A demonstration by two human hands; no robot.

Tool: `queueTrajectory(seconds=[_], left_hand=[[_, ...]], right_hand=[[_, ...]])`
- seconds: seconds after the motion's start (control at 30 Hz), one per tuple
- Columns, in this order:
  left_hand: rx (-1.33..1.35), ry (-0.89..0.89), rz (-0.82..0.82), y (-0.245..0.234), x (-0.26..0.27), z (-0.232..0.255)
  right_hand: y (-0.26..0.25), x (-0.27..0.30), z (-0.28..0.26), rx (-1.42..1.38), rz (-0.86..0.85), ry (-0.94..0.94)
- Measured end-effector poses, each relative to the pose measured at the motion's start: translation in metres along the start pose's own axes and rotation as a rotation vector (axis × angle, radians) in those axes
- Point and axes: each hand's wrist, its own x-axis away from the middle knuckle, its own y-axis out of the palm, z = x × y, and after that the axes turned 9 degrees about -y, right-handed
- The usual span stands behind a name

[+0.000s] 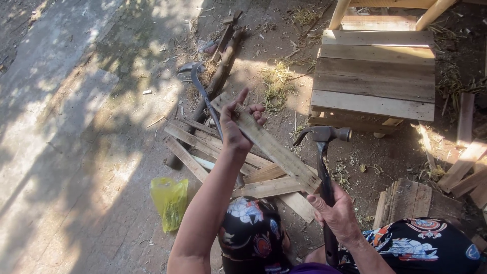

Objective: Removing nails from wooden slats using the claw of a hammer in a workshop area.

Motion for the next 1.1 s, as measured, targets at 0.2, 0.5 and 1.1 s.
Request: queueTrajectory(seconds=[0.2,0.5,1.1], left_hand=[[0.042,0.053,-0.079,-0.061,0.041,-0.007],[-0.978,-0.542,0.164,-0.094,0.127,-0.040],[-1.073,0.022,-0.094,-0.077,0.043,-0.061]], right_hand=[[-0.003,-0.018,0.010,-0.528,-0.035,-0.045],[-0.013,-0.056,0.002,-0.341,0.101,-0.133],[0.017,-0.069,0.008,0.284,0.188,-0.240]])
